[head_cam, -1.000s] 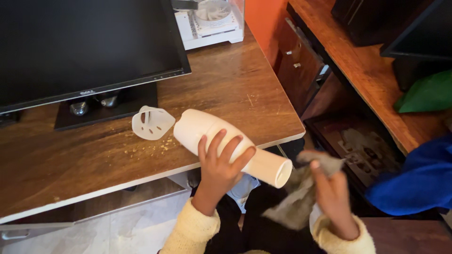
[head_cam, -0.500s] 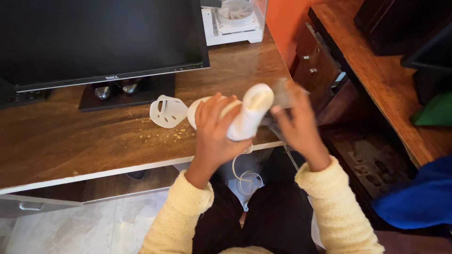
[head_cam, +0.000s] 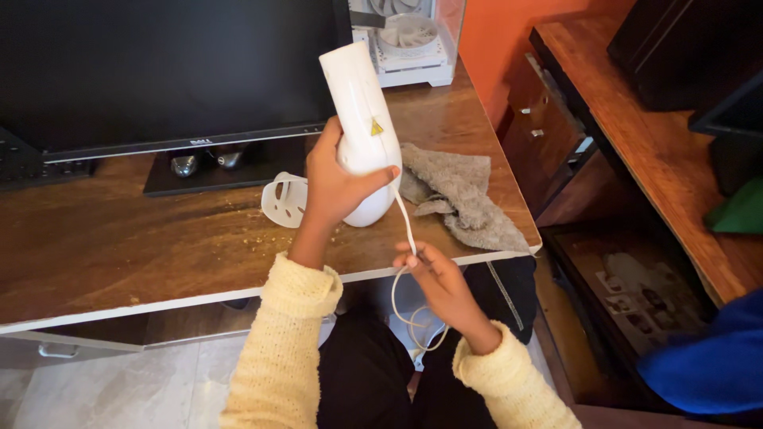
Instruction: The person cleans a white medical compressor device and its connected tube using a grey cloth. They wipe the exterior surfaces of the device and run the cloth along the entire length of the tubing.
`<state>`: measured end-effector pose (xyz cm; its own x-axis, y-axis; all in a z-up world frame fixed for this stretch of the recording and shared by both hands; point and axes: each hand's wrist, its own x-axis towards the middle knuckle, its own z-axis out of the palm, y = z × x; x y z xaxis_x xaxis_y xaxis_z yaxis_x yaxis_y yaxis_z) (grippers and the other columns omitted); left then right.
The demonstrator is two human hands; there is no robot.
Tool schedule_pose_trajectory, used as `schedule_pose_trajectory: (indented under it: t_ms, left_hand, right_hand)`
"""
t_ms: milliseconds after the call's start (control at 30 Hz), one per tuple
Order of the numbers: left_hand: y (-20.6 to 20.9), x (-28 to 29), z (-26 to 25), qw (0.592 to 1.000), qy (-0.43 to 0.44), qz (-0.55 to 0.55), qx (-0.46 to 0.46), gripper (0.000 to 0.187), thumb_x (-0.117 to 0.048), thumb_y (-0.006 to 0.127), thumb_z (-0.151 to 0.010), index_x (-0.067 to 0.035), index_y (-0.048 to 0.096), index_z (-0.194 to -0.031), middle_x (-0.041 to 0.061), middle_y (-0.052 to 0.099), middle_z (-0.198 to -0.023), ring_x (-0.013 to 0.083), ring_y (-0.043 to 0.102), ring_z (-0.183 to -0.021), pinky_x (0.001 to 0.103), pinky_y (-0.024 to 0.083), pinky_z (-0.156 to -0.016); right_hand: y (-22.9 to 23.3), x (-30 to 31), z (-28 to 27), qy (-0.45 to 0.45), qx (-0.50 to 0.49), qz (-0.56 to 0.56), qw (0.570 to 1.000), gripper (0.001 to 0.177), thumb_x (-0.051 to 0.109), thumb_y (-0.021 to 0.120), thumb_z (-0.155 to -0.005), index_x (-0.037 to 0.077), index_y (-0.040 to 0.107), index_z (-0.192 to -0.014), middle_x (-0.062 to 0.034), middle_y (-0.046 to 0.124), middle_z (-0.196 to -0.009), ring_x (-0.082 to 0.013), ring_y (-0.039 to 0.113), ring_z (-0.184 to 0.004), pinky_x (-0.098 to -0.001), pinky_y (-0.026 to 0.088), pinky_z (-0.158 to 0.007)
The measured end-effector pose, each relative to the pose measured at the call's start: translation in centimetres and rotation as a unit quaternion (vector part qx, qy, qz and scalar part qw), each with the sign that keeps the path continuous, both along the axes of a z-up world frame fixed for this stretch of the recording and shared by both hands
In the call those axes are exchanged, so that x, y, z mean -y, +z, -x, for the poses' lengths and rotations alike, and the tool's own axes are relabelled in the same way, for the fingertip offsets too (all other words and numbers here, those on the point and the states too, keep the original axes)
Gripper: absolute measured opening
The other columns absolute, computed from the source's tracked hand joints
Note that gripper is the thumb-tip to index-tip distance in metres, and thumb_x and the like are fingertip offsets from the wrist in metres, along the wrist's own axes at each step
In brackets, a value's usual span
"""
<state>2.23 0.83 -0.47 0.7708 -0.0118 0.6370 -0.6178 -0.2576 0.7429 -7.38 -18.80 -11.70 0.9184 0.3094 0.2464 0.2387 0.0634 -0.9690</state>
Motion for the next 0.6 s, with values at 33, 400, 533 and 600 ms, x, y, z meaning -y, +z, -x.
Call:
schedule_pose_trajectory:
  t_ms: [33, 400, 533, 600]
  left_hand:
    - [-0.3, -0.2, -0.3, 1.000, 0.003, 0.007, -0.006, 0.069, -0.017, 0.093, -0.069, -0.003, 0.060, -0.128, 0.011, 0.075, -0.114, 0.0182, 0.074, -0.103, 0.034, 0.061, -0.092]
    - [-2.7, -0.9, -3.0, 0.988, -0.097, 0.110, -0.057, 0.074, -0.007, 0.083, -0.068, -0.001, 0.057, -0.137, 0.011, 0.071, -0.115, 0.0193, 0.071, -0.102, 0.034, 0.059, -0.092]
    - [-3.4, -0.8, -5.2, 0.965, -0.201, 0.136, -0.095, 0.075, -0.006, 0.079, -0.064, 0.000, 0.057, -0.135, 0.010, 0.069, -0.115, 0.0205, 0.067, -0.106, 0.034, 0.055, -0.097]
    - [-3.6, -0.7, -6.1, 0.953, -0.237, 0.147, -0.114, 0.079, -0.007, 0.079, -0.062, 0.000, 0.056, -0.137, 0.008, 0.067, -0.114, 0.0199, 0.065, -0.106, 0.033, 0.053, -0.098]
  right_hand:
    - [-0.5, 0.1, 0.0, 0.001, 0.000, -0.009, 1.000, 0.029, 0.020, 0.051, -0.108, -0.001, 0.061, -0.126, -0.0061, 0.070, -0.105, -0.0128, 0.064, -0.102, -0.0284, 0.050, -0.093]
    - [-5.5, 1.4, 3.3, 0.026, -0.072, -0.061, 0.995, 0.031, 0.027, 0.046, -0.109, 0.001, 0.062, -0.102, -0.0061, 0.067, -0.091, -0.0154, 0.064, -0.093, -0.0314, 0.051, -0.090]
    - [-6.6, 1.6, 6.0, 0.052, -0.124, -0.094, 0.986, 0.036, 0.033, 0.043, -0.109, 0.003, 0.063, -0.102, -0.0061, 0.068, -0.090, -0.0149, 0.066, -0.089, -0.0304, 0.052, -0.085]
    - [-7.4, 1.6, 7.1, 0.060, -0.184, -0.108, 0.975, 0.036, 0.034, 0.043, -0.108, 0.004, 0.063, -0.102, -0.0064, 0.069, -0.088, -0.0140, 0.065, -0.083, -0.0293, 0.051, -0.076]
